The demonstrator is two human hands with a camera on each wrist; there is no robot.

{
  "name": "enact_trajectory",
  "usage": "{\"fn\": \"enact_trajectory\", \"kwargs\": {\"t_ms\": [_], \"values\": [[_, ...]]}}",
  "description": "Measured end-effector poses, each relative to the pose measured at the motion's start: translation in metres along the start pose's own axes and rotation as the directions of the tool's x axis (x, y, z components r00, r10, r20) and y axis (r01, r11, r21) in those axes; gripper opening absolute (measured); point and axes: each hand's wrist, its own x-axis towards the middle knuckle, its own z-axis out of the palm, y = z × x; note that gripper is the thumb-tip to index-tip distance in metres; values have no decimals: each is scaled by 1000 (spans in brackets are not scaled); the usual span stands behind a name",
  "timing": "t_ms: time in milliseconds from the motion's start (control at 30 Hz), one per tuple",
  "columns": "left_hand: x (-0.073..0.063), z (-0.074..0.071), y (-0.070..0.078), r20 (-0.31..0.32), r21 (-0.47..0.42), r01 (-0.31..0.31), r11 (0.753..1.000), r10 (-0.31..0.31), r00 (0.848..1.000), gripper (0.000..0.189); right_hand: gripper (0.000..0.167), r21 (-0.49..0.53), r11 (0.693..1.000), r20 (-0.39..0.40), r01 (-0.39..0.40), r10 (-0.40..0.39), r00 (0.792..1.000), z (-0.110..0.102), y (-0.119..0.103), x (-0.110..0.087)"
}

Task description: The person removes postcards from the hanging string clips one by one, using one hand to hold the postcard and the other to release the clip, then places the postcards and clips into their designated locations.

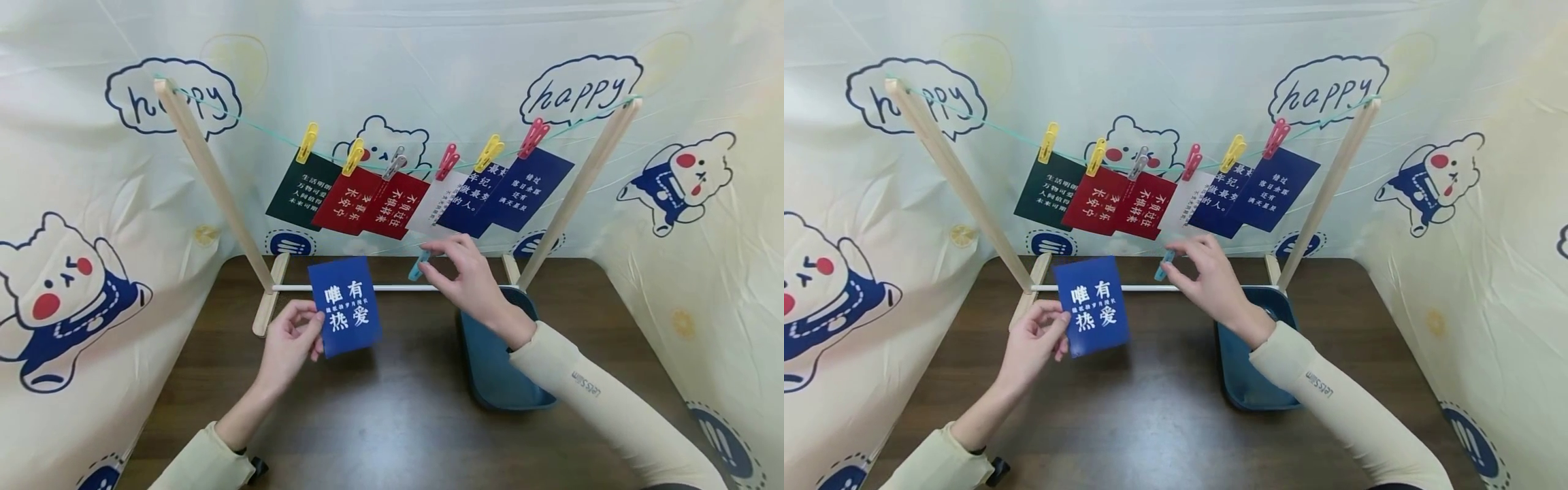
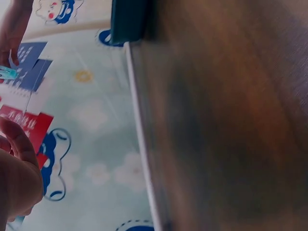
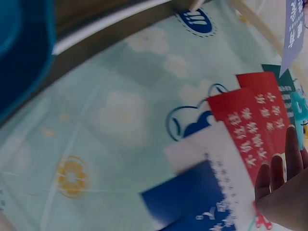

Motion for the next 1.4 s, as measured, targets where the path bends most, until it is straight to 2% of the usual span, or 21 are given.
{"fn": "enact_trajectory", "kwargs": {"t_ms": [200,400,567,700,833,900,1000,1067,1133,1267,1400], "values": [[-11,13,-20,36,2,49,999,-49,998,11,32,-30,995,7,-93,93,996,-1,17,-27],[-22,25,-39,91,9,119,993,-120,989,10,29,-88,980,16,-179,181,983,-9,34,-55],[-30,33,-54,108,43,193,980,-197,974,8,29,-140,960,47,-243,251,967,-17,47,-80],[-37,39,-67,137,71,251,965,-259,956,8,29,-192,946,67,-263,280,958,-24,58,-99],[-43,43,-75,169,120,274,954,-292,941,9,28,-231,930,76,-286,311,947,-31,67,-113],[-46,44,-77,172,143,271,952,-294,940,10,28,-245,920,86,-306,335,938,-33,71,-117],[-48,44,-78,167,173,278,945,-307,937,11,29,-278,892,134,-356,403,905,-33,77,-123],[-49,44,-79,164,199,280,939,-314,935,10,28,-314,869,197,-382,453,870,-32,81,-126],[-51,44,-81,171,222,287,932,-327,929,9,26,-353,848,270,-396,497,825,-32,84,-128],[-51,43,-86,188,266,284,921,-338,922,9,23,-418,824,397,-382,545,739,-34,90,-128],[-49,43,-87,194,358,238,903,-322,927,12,23,-455,809,478,-372,574,665,-35,94,-126]]}}
